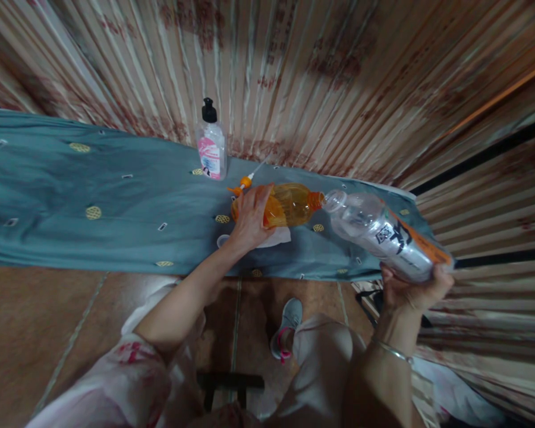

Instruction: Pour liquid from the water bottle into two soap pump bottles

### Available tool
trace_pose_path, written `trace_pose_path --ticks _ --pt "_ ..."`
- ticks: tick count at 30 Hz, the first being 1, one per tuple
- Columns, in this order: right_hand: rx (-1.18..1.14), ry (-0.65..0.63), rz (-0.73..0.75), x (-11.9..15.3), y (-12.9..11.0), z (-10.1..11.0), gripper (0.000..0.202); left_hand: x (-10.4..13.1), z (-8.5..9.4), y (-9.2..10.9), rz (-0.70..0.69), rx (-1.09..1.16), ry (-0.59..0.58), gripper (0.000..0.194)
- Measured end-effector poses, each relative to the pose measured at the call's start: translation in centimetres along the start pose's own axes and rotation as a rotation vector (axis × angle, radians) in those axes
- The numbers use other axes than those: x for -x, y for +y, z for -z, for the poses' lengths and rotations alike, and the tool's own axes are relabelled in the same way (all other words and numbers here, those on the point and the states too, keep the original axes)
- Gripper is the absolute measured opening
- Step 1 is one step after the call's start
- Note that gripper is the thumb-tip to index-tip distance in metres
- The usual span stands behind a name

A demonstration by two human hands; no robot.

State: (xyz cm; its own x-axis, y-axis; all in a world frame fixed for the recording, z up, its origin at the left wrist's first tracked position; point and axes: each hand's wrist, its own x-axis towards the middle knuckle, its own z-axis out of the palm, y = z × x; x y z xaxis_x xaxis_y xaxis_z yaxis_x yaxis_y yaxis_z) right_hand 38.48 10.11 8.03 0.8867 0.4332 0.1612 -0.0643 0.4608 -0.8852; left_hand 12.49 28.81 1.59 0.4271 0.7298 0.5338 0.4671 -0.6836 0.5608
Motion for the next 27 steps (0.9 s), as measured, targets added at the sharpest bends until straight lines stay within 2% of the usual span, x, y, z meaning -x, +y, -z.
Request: trace_pose_path --ticks 17,22,27 --pt "0.003 -0.005 0.002 -0.19 0.13 0.29 0.041 -0.06 0.24 0.30 0.002 -0.021 -0.018 0.095" --pt "0.026 -0.050 0.021 -0.31 0.30 0.64 0.043 -0.11 0.07 0.19 -0.006 -0.007 -0.010 0.096" --pt "0.034 -0.025 0.014 -0.20 0.28 0.36 0.044 -0.15 0.17 0.26 0.010 0.002 -0.019 0.095"
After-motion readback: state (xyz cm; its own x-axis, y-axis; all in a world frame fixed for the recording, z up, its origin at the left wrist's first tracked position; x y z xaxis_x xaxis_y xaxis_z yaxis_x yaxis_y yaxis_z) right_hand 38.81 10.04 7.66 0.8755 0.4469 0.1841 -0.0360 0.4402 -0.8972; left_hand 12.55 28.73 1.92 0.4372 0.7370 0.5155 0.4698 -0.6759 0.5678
